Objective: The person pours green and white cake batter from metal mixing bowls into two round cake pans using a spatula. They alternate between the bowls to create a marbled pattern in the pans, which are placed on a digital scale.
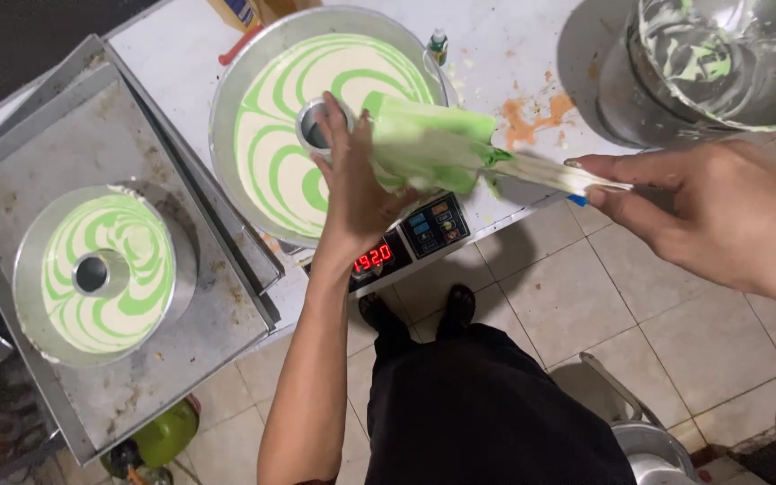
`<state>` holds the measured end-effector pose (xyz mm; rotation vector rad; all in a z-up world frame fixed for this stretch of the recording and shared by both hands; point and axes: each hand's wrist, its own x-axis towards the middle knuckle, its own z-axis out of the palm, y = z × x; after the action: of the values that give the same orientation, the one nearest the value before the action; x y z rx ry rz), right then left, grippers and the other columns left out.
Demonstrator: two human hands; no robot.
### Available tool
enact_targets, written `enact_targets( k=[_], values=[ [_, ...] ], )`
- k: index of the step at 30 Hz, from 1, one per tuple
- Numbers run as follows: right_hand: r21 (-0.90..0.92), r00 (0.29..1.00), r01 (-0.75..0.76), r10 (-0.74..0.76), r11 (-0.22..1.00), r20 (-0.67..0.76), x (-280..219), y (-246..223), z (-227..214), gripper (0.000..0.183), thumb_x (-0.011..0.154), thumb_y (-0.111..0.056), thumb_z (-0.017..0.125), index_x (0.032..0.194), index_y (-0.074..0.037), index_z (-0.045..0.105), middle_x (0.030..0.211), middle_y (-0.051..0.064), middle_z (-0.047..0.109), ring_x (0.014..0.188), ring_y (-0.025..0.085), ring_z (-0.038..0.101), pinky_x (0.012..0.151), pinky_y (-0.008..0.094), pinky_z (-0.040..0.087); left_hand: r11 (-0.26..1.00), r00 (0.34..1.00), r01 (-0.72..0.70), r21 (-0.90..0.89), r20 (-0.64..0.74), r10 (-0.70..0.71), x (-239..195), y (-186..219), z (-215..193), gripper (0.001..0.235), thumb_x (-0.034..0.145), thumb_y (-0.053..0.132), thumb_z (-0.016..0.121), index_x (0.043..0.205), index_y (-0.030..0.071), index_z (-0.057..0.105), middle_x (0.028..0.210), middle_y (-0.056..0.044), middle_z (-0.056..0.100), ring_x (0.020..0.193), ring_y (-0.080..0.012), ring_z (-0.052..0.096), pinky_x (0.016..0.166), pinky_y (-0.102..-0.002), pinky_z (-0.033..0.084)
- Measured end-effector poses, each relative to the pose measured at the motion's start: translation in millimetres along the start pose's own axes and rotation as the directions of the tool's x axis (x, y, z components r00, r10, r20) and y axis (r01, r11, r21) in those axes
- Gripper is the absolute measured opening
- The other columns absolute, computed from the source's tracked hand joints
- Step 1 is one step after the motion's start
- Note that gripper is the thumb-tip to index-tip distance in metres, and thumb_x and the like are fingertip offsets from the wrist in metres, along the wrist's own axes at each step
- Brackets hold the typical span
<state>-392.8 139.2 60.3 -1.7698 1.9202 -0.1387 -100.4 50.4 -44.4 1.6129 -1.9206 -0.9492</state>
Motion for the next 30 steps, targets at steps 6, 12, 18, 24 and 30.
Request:
enact_targets(
  k=[6, 12, 18, 24, 30],
  values=[
    [-0.244, 0.991, 0.127, -0.131, 0.961, 0.0, -3, -9, 6, 0.04, 0.101, -0.036, 0.058, 0.138, -0.026, 0.071, 0.031, 0.004, 0.054, 0.026, 0.019, 0.042, 0.029, 0.034, 0.033, 0.973, 0.99, -0.041, 0.227, -0.125, 0.071, 4, -9, 26, 0.126, 0.076, 0.05, 0.105, 0.16, -0.003, 0.027, 0.167, -0.022, -0.011, 0.156, -0.0477, -0.007, 0.117, -0.082, 0.005],
    [-0.54, 0.922, 0.264, -0.373, 0.799, -0.102, -2, -26, 0, 0.036, 0.106, -0.036, 0.063, 0.138, -0.025, 0.076, 0.093, -0.008, 0.076, 0.08, 0.022, 0.077, 0.041, 0.04, 0.054, 0.93, 0.959, -0.278, -0.239, -0.125, 0.255, -53, 15, -16, 0.077, 0.089, -0.013, 0.084, 0.152, -0.007, 0.039, 0.166, -0.023, -0.019, 0.159, -0.0409, -0.013, 0.135, -0.061, -0.003],
    [-0.757, 0.865, 0.329, -0.501, 0.564, 0.003, 15, -53, -22, 0.036, 0.115, -0.028, 0.048, 0.145, -0.032, 0.067, 0.074, -0.013, 0.064, 0.045, 0.012, 0.067, 0.027, 0.027, 0.051, 0.993, 0.946, -0.105, -0.055, -0.313, 0.082, -87, -37, -56, 0.062, 0.109, 0.052, 0.049, 0.161, 0.022, 0.033, 0.174, -0.013, -0.005, 0.164, -0.043, -0.008, 0.132, -0.068, 0.003],
    [-0.822, 0.867, 0.344, -0.489, 0.454, 0.093, 18, -65, -30, 0.047, 0.109, -0.014, 0.05, 0.154, -0.026, 0.055, 0.08, -0.008, 0.075, 0.022, -0.001, 0.059, 0.014, 0.015, 0.047, 0.997, 0.927, 0.006, -0.078, -0.373, -0.035, -74, -19, -72, 0.053, 0.106, 0.03, 0.059, 0.153, 0.013, 0.043, 0.171, -0.016, 0.012, 0.161, -0.0315, 0.006, 0.127, -0.051, 0.02],
    [-0.625, 0.872, 0.268, -0.461, 0.733, -0.166, 2, -31, -47, 0.03, 0.095, -0.031, 0.07, 0.124, -0.037, 0.077, 0.111, -0.015, 0.076, 0.066, 0.013, 0.076, 0.034, 0.032, 0.057, 0.991, 0.895, -0.134, -0.029, -0.433, 0.109, -63, -12, -70, 0.054, 0.101, 0.014, 0.063, 0.151, 0.009, 0.044, 0.169, -0.02, 0.029, 0.16, -0.0353, 0.026, 0.115, -0.049, 0.036]
  ],
)
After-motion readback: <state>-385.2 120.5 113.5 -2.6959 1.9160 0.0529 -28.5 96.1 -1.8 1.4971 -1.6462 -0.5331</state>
